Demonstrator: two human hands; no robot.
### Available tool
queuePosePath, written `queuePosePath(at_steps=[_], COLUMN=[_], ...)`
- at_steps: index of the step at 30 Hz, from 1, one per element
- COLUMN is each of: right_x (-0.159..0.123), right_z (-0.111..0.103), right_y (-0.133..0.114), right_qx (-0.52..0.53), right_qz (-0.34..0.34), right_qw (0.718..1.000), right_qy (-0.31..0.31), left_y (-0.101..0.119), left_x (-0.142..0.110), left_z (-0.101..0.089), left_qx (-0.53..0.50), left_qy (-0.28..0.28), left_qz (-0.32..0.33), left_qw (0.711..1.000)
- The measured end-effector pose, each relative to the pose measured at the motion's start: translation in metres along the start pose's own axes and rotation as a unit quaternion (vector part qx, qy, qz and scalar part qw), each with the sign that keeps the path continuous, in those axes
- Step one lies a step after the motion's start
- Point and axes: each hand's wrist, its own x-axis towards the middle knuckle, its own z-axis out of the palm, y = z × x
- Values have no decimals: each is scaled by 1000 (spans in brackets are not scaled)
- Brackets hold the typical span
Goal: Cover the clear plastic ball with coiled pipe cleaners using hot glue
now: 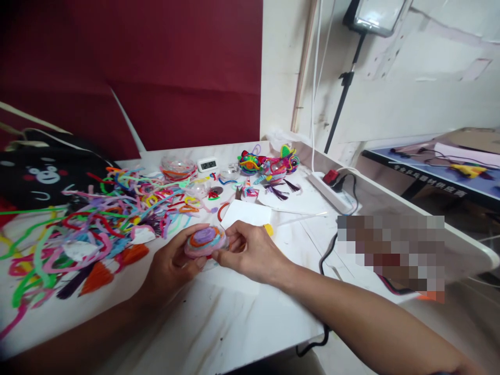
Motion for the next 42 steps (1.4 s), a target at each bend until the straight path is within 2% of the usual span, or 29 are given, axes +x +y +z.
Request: queuePosePath(at_steps=[8, 18, 22, 30, 38, 42], right_x=[0, 0, 0, -1, -2, -3], right_z=[3, 3, 2, 3, 4, 5], right_y=[5, 9, 9, 8, 11, 11], right_qx=[-27, -45, -50, -53, -65, -69], right_qz=[-9, -26, -30, -29, -33, -32], right_qw=[1000, 999, 998, 998, 997, 997], right_qy=[12, 13, 2, 2, 16, 17], left_y=[5, -2, -5, -5, 10, 6], left_x=[1, 0, 0, 0, -1, -4], left_z=[3, 3, 2, 3, 4, 4], left_qx=[53, 75, 72, 64, 63, 54], left_qy=[21, 22, 22, 21, 29, 26], left_qz=[10, 28, 41, 29, 2, 19], left_qw=[998, 997, 996, 997, 998, 998])
